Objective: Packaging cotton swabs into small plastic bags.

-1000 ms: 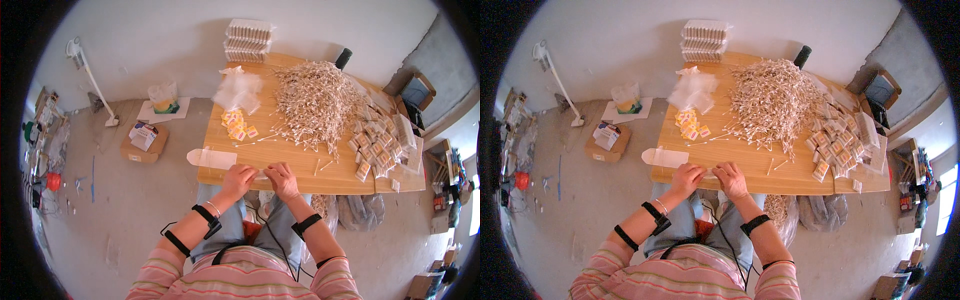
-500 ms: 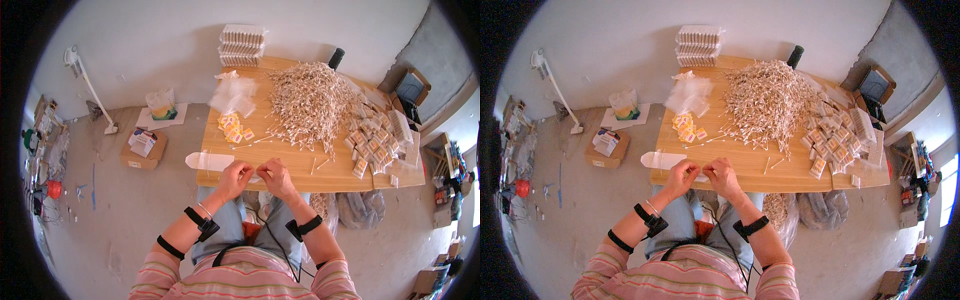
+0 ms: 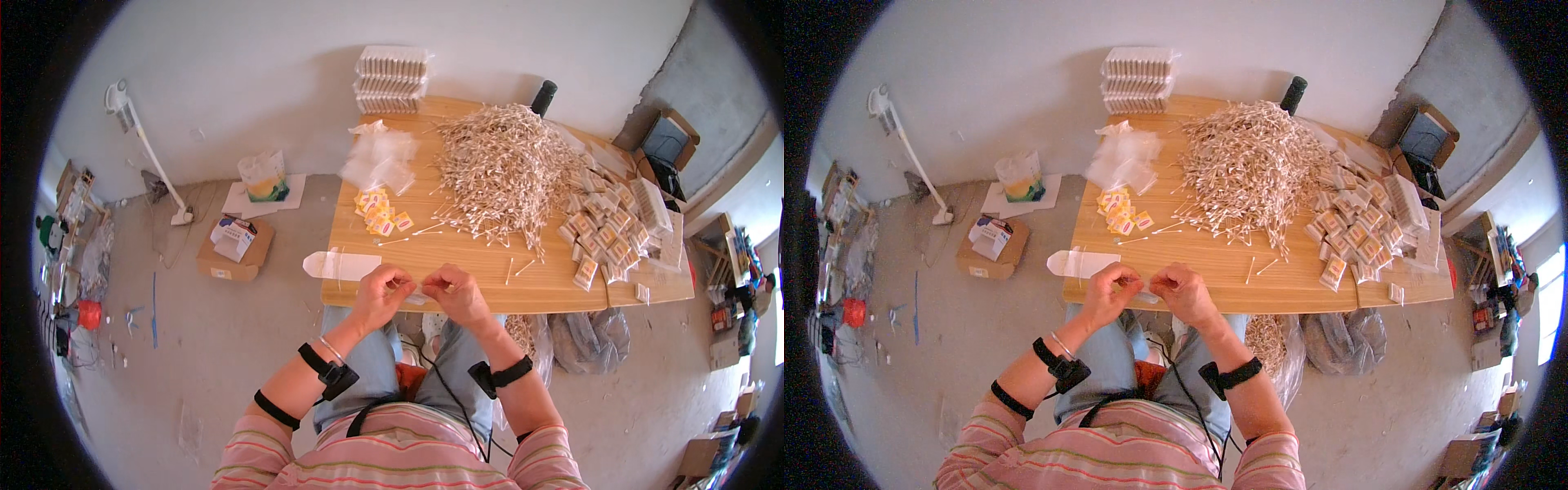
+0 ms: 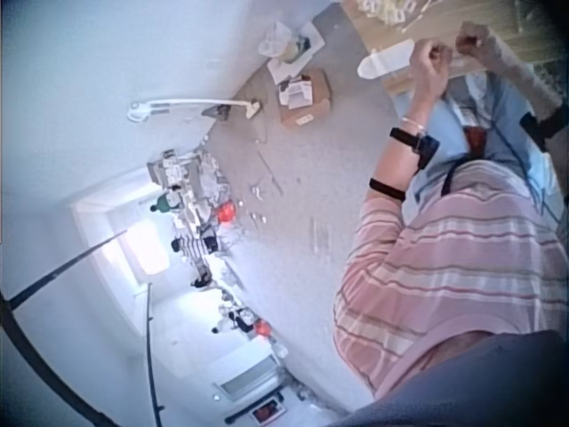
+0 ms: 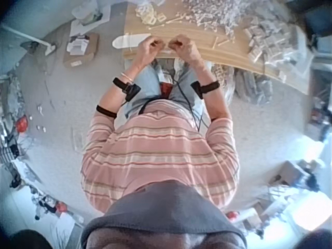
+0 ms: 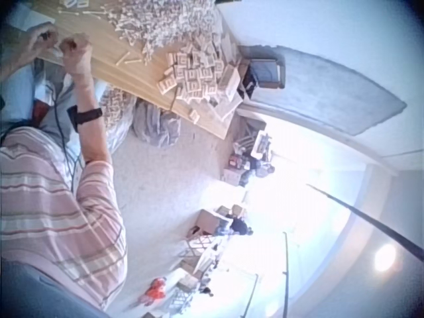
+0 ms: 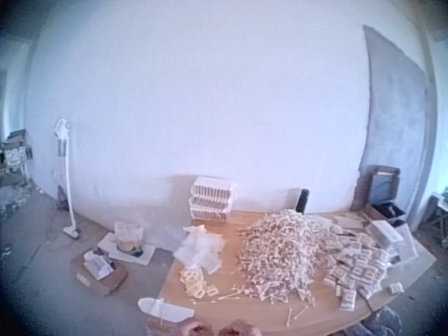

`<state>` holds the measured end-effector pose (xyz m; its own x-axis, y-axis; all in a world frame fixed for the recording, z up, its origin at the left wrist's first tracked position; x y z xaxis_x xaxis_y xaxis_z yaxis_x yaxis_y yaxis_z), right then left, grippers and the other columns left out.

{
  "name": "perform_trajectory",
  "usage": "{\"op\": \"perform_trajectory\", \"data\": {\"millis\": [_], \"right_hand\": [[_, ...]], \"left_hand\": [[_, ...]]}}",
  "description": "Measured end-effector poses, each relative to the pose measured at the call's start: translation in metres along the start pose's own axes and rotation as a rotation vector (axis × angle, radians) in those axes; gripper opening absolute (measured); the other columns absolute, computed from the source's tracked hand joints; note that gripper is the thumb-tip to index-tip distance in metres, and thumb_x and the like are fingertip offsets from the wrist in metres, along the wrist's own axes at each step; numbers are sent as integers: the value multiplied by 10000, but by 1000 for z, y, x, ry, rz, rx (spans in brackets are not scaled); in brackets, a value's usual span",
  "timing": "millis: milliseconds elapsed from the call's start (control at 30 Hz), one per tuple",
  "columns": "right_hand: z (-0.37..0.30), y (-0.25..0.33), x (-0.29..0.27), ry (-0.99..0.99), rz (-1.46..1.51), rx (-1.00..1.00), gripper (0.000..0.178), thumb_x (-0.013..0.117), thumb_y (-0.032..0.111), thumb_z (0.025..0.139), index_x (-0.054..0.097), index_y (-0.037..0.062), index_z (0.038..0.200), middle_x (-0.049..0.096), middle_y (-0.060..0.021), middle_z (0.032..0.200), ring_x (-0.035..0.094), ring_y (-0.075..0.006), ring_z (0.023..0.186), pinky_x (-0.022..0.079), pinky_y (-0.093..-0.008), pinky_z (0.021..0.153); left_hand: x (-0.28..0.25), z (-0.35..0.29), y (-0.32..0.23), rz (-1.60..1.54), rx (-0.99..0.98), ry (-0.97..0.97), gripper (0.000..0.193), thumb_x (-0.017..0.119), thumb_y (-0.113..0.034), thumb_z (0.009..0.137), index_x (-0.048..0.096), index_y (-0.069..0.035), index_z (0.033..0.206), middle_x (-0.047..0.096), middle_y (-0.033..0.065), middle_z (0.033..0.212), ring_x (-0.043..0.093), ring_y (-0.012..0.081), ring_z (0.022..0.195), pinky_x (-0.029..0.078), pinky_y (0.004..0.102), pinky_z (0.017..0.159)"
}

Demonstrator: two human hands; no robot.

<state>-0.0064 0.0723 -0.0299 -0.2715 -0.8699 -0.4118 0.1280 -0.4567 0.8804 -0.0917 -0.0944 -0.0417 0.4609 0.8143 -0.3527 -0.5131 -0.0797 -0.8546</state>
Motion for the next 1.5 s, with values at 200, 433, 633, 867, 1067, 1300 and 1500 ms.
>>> {"op": "perform_trajectory", "data": {"millis": [200, 433, 633, 867, 1067, 1300, 1500], "right_hand": [[0, -6, -13, 6, 71, 104, 96, 693, 38, 814, 685, -6, 899, 655, -85, 824, 601, -132, 770, 479, -277, 657], [4, 3, -13, 61, 110, 99, 136, 627, 113, 882, 678, -11, 903, 644, -58, 746, 573, -114, 679, 474, -266, 641], [5, 0, -21, 40, 808, 460, 127, 594, 117, 884, 667, 16, 859, 629, -19, 742, 568, -90, 635, 463, -240, 567], [-2, 11, -6, 14, 1031, 577, 130, 591, 143, 901, 645, 33, 858, 623, -26, 728, 585, -100, 602, 478, -233, 533], [-11, -9, 0, 251, 1172, 550, 158, 580, 170, 924, 645, 33, 878, 636, -29, 735, 610, -123, 610, 490, -248, 509], [-17, 17, 9, 104, 1091, 648, 172, 575, 170, 927, 661, 23, 951, 648, -38, 801, 594, -112, 598, 472, -240, 480], [-22, -2, 7, 315, 1178, 519, 204, 578, 156, 915, 654, -3, 1016, 669, -67, 900, 640, -130, 712, 514, -238, 541]], "left_hand": [[0, 2, -14, -203, -277, 54, 76, 684, -78, 834, 659, -8, 844, 653, 25, 769, 585, 98, 700, 484, 247, 663], [-5, 6, -7, -358, -383, 102, 91, 680, -99, 856, 660, -10, 857, 644, 12, 763, 571, 59, 699, 478, 220, 652], [-8, 4, -25, -671, -614, 107, 258, 644, -63, 863, 595, -33, 1115, 648, 63, 992, 606, 107, 842, 517, 268, 737], [-6, -2, -61, 30, 302, 21, 514, 791, -73, 699, 607, -86, 1179, 603, 105, 1230, 566, 278, 1151, 446, 407, 1001], [-4, -3, -58, -107, 336, 110, 359, 803, -84, 694, 685, -102, 1033, 701, 36, 1016, 651, 210, 1007, 447, 416, 1007], [-3, -2, -76, -210, 122, 187, 332, 825, -129, 694, 716, -97, 1005, 718, 38, 1021, 671, 164, 963, 431, 385, 1014], [1, -2, -74, -146, 219, 240, 279, 816, -151, 717, 729, -117, 980, 713, 29, 1018, 661, 186, 925, 453, 350, 961]]}}
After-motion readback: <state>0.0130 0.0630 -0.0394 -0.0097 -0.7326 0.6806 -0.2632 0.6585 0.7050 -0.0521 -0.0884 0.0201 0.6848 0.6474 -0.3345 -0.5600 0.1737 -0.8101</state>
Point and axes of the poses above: each hand's wrist, its own z-axis towards the middle knuckle, its own x-axis out of the palm, y = z × x, the point moved 1 cm from there along z, towards the middle knuckle
